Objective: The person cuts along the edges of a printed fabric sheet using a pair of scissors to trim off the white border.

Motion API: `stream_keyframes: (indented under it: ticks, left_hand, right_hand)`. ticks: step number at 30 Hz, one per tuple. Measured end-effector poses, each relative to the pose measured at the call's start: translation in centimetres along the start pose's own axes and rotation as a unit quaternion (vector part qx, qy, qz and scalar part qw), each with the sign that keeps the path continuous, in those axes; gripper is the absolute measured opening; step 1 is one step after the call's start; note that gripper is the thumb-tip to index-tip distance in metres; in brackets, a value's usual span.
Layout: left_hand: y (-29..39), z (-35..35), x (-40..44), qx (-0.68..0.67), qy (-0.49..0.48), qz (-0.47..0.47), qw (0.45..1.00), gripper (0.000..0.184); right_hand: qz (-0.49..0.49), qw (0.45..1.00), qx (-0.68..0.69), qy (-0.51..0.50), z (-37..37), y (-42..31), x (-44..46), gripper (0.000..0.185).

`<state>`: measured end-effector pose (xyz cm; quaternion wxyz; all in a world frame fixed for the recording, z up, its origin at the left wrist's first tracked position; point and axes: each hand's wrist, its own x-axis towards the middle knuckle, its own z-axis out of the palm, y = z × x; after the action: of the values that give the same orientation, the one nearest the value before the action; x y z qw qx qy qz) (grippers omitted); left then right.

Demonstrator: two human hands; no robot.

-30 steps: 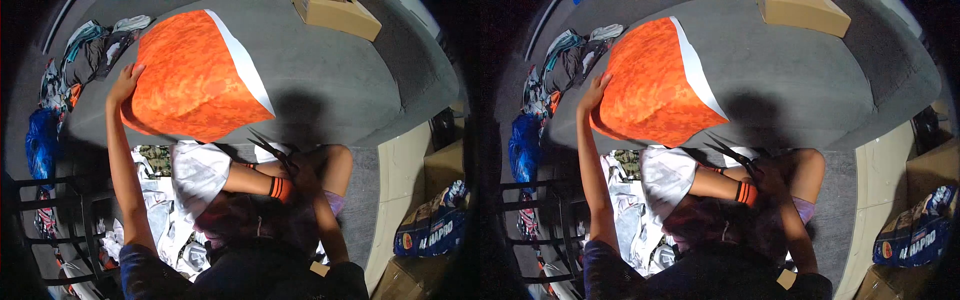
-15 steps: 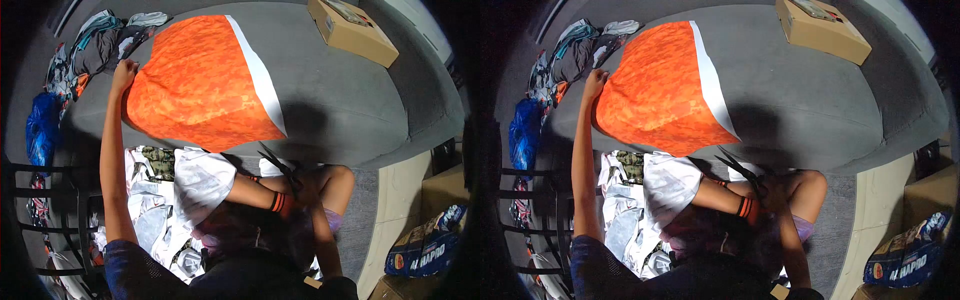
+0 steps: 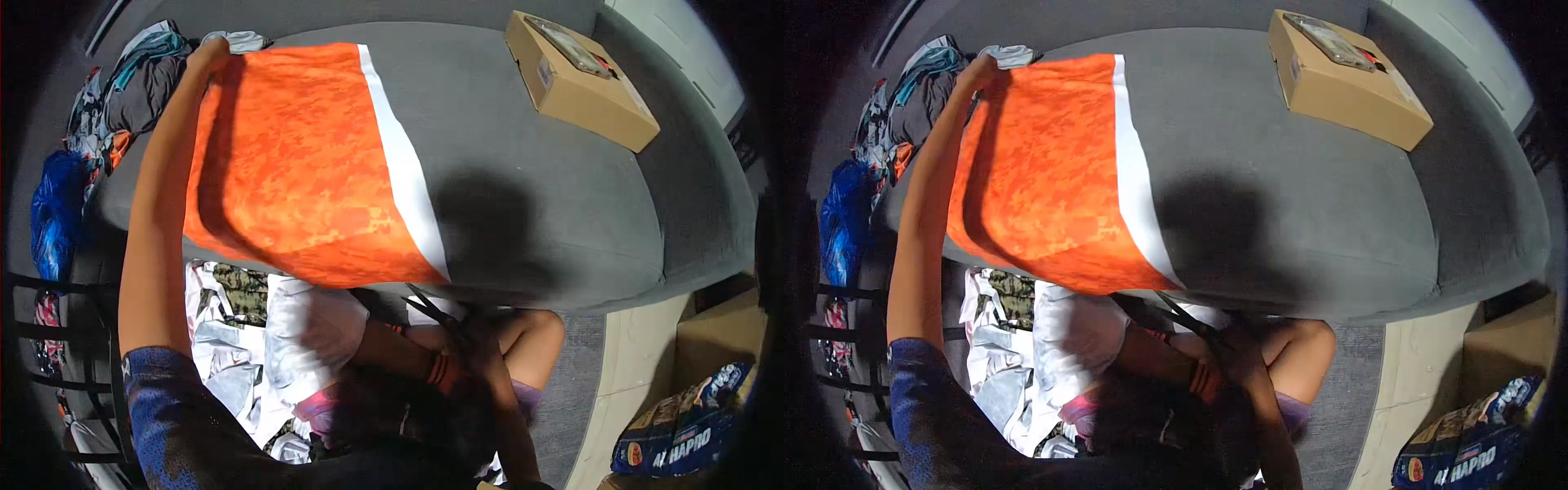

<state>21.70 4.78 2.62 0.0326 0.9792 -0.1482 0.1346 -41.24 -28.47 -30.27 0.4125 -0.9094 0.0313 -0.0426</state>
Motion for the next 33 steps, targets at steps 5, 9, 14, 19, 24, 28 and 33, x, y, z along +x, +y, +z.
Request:
stream_keyframes:
  ticks: [5,9,14,19,24,28,33]
  left_hand:
    - [2.0,0.3,-2.0,0.098,0.012,-0.018,0.995,0.029]
    - [0.3,3.9,-0.9,0.078,0.063,0.109,0.989,0.032]
    - [7.5,1.0,-15.8,-0.169,0.195,0.337,0.905,0.041]
    - [7.8,1.4,-34.8,-0.356,0.210,0.113,0.903,0.043]
    - [2.5,3.7,-34.7,-0.224,0.208,0.145,0.941,0.047]
    - [-0.7,1.3,-33.3,-0.276,0.161,0.163,0.934,0.048]
    - [-1.1,2.5,-33.2,-0.265,0.155,0.160,0.938,0.044]
  right_hand:
    - [-0.105,0.994,-0.008,0.030,1.4,1.8,0.6,0.024]
    - [-0.031,0.997,0.002,-0.075,2.2,3.1,0.1,0.030]
    - [0.059,0.997,0.049,-0.010,1.6,1.8,-1.2,0.043]
    - [0.062,0.990,0.127,0.009,3.0,1.5,-3.2,0.050]
    - [-0.056,0.991,0.041,0.118,3.7,2.1,-5.0,0.052]
    - [-0.076,0.988,0.045,0.123,3.4,-1.4,-3.4,0.052]
    - [0.159,0.964,0.213,-0.022,1.8,-5.9,-4.3,0.054]
